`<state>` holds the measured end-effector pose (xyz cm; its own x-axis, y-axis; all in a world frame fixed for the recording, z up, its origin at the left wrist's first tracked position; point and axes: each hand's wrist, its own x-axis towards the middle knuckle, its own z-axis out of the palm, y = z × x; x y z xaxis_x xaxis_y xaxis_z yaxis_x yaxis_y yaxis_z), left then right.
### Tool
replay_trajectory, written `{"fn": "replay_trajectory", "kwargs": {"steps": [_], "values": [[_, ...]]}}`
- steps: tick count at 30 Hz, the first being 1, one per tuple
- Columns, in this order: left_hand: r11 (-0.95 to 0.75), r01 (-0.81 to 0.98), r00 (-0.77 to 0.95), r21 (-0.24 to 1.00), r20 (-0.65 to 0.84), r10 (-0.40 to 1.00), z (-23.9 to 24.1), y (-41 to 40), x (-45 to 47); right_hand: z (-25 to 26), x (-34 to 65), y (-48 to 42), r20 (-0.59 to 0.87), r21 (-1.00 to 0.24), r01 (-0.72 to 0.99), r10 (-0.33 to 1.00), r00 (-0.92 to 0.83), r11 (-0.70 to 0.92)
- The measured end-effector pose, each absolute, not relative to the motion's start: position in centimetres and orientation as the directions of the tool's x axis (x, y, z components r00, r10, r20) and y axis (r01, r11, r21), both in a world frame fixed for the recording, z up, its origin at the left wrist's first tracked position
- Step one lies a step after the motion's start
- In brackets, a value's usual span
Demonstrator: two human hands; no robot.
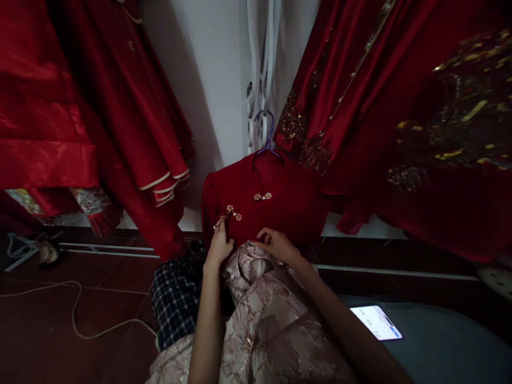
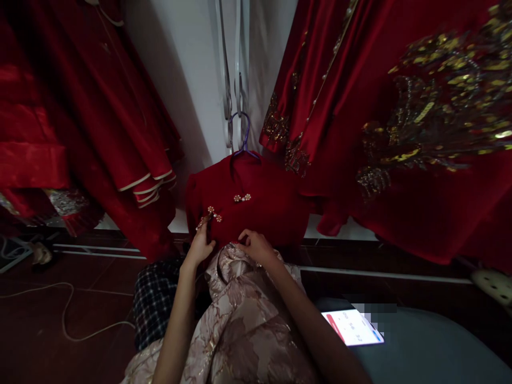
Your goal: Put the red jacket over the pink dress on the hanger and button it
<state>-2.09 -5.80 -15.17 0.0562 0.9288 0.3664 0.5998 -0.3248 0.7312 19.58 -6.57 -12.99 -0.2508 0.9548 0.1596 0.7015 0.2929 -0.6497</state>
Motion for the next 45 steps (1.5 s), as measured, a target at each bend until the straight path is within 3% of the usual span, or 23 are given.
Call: {"fn": "replay_trajectory", "kwargs": {"steps": [5,9,13,21,25,28,33,41,45], "values": [[-0.281,0.687,-0.009,0.670,0.395,0.919,-11.2,-7.3,-2.9,-13.7,19.1,-6.1,0.243,-0.703,0.632,0.945,-0.218,0.326],[-0.373,0.585,-0.141,0.720,0.543,0.828,-9.1,-8.0,-1.5,-12.9,19.4,-5.9,0.245,-0.847,0.445,0.956,-0.158,0.291],[-0.366,0.492,-0.100,0.790,0.469,0.877,-10.2,-7.5,1.3,-11.6,20.2,-5.9,0.162,-0.947,0.254,0.975,-0.154,0.198],[-0.317,0.535,-0.079,0.783,0.421,0.904,-10.7,-7.2,1.4,-7.9,20.8,-8.2,0.145,-0.917,0.347,0.976,-0.165,0.195],[-0.320,0.578,0.019,0.751,0.379,0.925,-10.4,-7.6,-0.1,-7.0,20.1,-9.3,0.086,-0.917,0.356,0.962,-0.258,0.178],[-0.370,0.617,0.082,0.694,0.411,0.908,-10.4,-7.7,-0.3,-7.7,19.3,-9.1,0.121,-0.916,0.349,0.965,-0.233,0.199],[-0.401,0.593,0.153,0.698,0.392,0.907,-10.2,-7.9,0.1,-9.6,18.2,-8.2,0.226,-0.914,0.302,0.957,-0.181,0.273],[-0.396,0.638,0.167,0.661,0.383,0.908,-10.1,-8.2,0.1,-11.3,17.1,-7.7,0.164,-0.982,0.066,0.970,-0.180,0.178],[-0.403,0.587,0.161,0.702,0.386,0.908,-9.8,-8.3,-0.1,-11.4,17.1,-7.5,0.186,-0.974,0.093,0.964,-0.190,0.206]]}}
